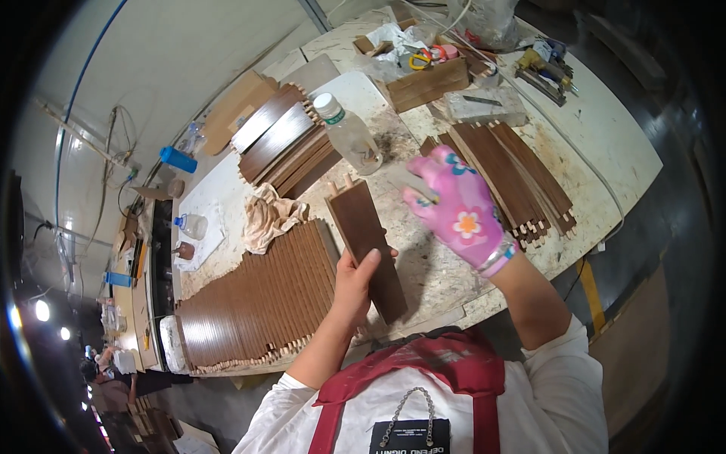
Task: The person picks up wooden slats one by one and sands each piece using a sanding block.
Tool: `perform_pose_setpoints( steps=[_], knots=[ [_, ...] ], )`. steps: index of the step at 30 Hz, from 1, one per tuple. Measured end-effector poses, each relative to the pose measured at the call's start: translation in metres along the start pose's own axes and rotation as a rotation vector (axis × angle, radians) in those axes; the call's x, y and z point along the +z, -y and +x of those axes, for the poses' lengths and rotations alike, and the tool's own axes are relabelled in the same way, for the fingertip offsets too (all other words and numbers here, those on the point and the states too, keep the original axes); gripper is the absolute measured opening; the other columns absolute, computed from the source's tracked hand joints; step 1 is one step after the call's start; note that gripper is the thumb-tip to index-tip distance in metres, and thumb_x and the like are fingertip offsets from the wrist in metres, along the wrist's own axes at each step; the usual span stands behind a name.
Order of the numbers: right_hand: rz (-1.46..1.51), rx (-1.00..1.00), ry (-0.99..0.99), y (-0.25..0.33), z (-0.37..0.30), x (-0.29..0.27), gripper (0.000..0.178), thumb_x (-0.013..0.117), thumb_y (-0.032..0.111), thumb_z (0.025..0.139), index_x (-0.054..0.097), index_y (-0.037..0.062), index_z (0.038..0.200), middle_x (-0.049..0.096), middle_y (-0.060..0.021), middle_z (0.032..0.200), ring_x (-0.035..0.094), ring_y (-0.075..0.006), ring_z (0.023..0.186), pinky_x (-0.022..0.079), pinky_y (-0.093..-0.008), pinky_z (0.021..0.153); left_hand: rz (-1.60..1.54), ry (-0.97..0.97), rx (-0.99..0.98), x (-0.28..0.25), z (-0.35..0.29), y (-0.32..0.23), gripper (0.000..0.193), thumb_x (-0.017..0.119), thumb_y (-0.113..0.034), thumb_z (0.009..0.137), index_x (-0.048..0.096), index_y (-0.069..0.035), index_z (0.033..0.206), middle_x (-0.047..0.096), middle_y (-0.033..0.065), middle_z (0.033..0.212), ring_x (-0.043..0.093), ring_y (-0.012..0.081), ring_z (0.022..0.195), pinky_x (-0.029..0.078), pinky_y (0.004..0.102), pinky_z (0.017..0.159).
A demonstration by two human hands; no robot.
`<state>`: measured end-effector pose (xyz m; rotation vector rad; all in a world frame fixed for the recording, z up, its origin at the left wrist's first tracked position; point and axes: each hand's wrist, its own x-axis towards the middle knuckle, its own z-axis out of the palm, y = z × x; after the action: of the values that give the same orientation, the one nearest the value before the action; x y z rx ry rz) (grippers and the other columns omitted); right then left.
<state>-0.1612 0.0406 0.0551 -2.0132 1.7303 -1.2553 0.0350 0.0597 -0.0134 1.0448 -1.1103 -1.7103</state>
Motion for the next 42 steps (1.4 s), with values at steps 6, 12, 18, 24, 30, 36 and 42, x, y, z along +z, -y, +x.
perform_pose_setpoints(
  steps=[6, 12, 18, 24, 30, 36, 42],
  knots=[
    [0.182, -0.008, -0.042, -0.013, -0.005, -0.007, 0.028, 0.068, 0.017, 0.075, 0.06, 0.0016, 0.098, 0.06, -0.0143, 0.094, 0.057, -0.0297, 0.087, 0.047, -0.0339, 0.076, -0.324, -0.037, -0.1, -0.028, 0.02, -0.011, 0.053, 0.04, -0.051, 0.092, 0.045, -0.008, 0.123, 0.056, 0.006, 0.079, 0.055, 0.0158, 0.071, 0.047, 0.0275, 0.062],
    [0.327, -0.066, 0.041, 0.005, 0.006, 0.002, 0.03, 0.067, 0.013, 0.076, 0.06, 0.0001, 0.102, 0.061, -0.0147, 0.097, 0.056, -0.025, 0.09, 0.045, -0.0316, 0.079, -0.424, 0.285, 0.017, -0.058, 0.028, 0.006, 0.075, 0.025, -0.07, 0.081, 0.049, -0.008, 0.116, 0.035, 0.0002, 0.045, 0.03, 0.0118, 0.035, 0.027, 0.0226, 0.034],
    [0.615, -0.095, 0.068, 0.04, 0.019, 0.014, 0.026, 0.067, 0.012, 0.075, 0.058, -0.0011, 0.096, 0.062, -0.013, 0.098, 0.052, -0.0222, 0.094, 0.042, -0.032, 0.084, -0.639, 0.587, 0.068, -0.053, 0.02, 0.006, 0.036, 0.036, -0.033, 0.095, 0.057, -0.006, 0.106, 0.038, 0.0025, 0.042, 0.031, 0.0125, 0.032, 0.028, 0.0228, 0.034],
    [0.495, -0.064, 0.137, 0.061, 0.011, 0.013, 0.028, 0.067, 0.014, 0.076, 0.061, 0.0012, 0.1, 0.058, -0.0124, 0.097, 0.055, -0.0232, 0.091, 0.045, -0.0317, 0.082, -0.381, 0.397, -0.034, -0.052, 0.012, 0.011, 0.065, 0.042, -0.063, 0.082, 0.056, -0.002, 0.099, 0.04, 0.0028, 0.043, 0.034, 0.0124, 0.033, 0.031, 0.0251, 0.039],
    [0.373, -0.055, 0.117, 0.02, 0.028, 0.037, 0.035, 0.065, 0.022, 0.079, 0.061, -0.0001, 0.105, 0.058, -0.0168, 0.098, 0.061, -0.029, 0.085, 0.05, -0.0335, 0.075, -0.358, 0.248, -0.055, -0.051, 0.013, 0.002, 0.063, 0.037, -0.064, 0.085, 0.054, -0.005, 0.095, 0.043, 0.0023, 0.048, 0.04, 0.0125, 0.041, 0.035, 0.0248, 0.042],
    [0.325, -0.074, 0.124, -0.009, 0.0, 0.024, 0.034, 0.063, 0.02, 0.08, 0.059, 0.0003, 0.108, 0.058, -0.0126, 0.101, 0.055, -0.0229, 0.092, 0.047, -0.0326, 0.078, -0.941, -0.002, 0.09, -0.071, 0.038, -0.052, 0.041, 0.048, -0.02, 0.09, 0.043, 0.004, 0.123, 0.059, 0.012, 0.11, 0.058, 0.0226, 0.097, 0.05, 0.0318, 0.083],
    [0.17, -0.166, 0.291, 0.0, -0.039, 0.007, 0.037, 0.065, 0.027, 0.077, 0.061, 0.0046, 0.107, 0.056, -0.0133, 0.098, 0.055, -0.0257, 0.095, 0.046, -0.0369, 0.079, -0.95, -0.293, -0.034, -0.093, 0.041, -0.055, 0.037, 0.046, -0.012, 0.09, 0.039, 0.005, 0.121, 0.054, 0.0161, 0.113, 0.054, 0.0297, 0.104, 0.043, 0.0451, 0.092]
  ],
)
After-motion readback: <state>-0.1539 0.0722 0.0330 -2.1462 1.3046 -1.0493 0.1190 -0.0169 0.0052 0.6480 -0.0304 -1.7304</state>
